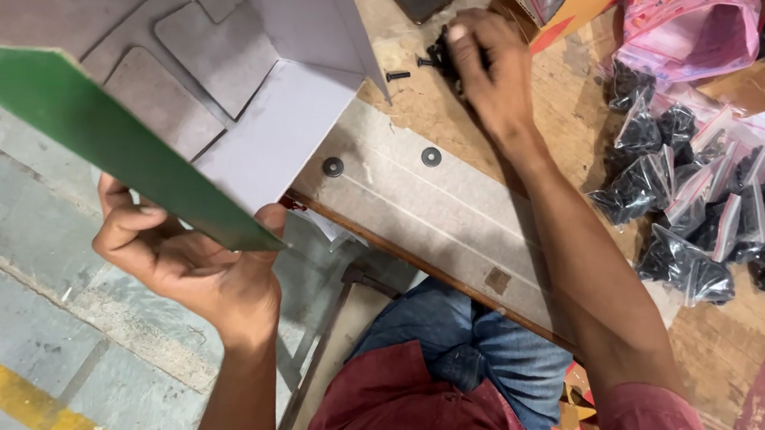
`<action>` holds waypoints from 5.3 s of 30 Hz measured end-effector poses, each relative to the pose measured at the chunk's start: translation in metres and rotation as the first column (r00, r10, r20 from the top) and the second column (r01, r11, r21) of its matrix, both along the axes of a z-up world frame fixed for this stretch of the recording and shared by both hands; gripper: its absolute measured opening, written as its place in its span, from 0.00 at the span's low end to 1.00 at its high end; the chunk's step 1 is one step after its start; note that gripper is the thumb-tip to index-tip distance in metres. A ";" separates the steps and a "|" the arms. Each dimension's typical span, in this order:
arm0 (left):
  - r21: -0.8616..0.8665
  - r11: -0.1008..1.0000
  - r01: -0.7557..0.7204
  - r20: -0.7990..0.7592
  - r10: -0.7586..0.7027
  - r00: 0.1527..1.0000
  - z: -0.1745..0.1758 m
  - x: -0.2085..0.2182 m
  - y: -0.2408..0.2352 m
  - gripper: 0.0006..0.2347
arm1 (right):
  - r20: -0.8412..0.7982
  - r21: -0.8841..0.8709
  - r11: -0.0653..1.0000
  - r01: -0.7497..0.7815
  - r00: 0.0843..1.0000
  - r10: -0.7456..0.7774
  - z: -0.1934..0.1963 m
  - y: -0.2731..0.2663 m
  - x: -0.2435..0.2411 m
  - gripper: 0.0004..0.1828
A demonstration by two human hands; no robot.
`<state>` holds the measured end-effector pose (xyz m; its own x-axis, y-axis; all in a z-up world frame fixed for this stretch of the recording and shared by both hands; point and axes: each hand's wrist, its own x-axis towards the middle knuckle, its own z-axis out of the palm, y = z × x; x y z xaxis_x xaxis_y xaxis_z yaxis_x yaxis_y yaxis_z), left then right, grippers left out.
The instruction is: The person counts black screws and plastic brackets on a workbench, opens a green product box, and places hardware into small clear plastic bags. They press the bags closed and set the filled bags with the others on the bench.
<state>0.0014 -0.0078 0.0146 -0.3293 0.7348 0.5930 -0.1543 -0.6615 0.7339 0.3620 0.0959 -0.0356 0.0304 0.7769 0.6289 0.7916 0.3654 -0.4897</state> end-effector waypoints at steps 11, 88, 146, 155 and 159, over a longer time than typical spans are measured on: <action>-0.050 0.995 -0.087 -0.117 0.081 0.990 -0.011 -0.005 -0.017 0.31 | 0.135 -0.295 0.946 0.135 0.986 -0.099 0.075 -0.089 -0.009 0.10; -0.123 0.926 0.356 0.301 -0.307 0.903 -0.020 -0.035 -0.044 0.28 | -0.482 -0.545 0.652 -0.528 0.833 0.272 0.079 -0.083 -0.052 0.15; -0.416 0.742 0.525 0.453 -0.331 0.827 0.011 -0.019 -0.052 0.23 | 0.218 -0.345 0.835 -0.429 0.829 0.515 0.192 -0.076 -0.182 0.13; -0.392 0.781 0.487 0.410 -0.325 0.852 -0.007 -0.014 -0.043 0.21 | 0.241 -0.279 0.957 -0.073 0.960 0.144 0.185 -0.154 -0.090 0.05; -0.388 0.763 0.517 0.454 -0.330 0.828 -0.010 -0.020 -0.041 0.21 | 0.416 -0.512 0.854 0.088 0.896 0.157 0.095 -0.187 -0.031 0.13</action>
<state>-0.0182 -0.0488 0.0050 -0.0227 0.9989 0.0410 -0.6299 -0.0461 0.7753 0.3307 -0.0912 0.0594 -0.1787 0.9800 0.0874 0.9546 0.1942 -0.2259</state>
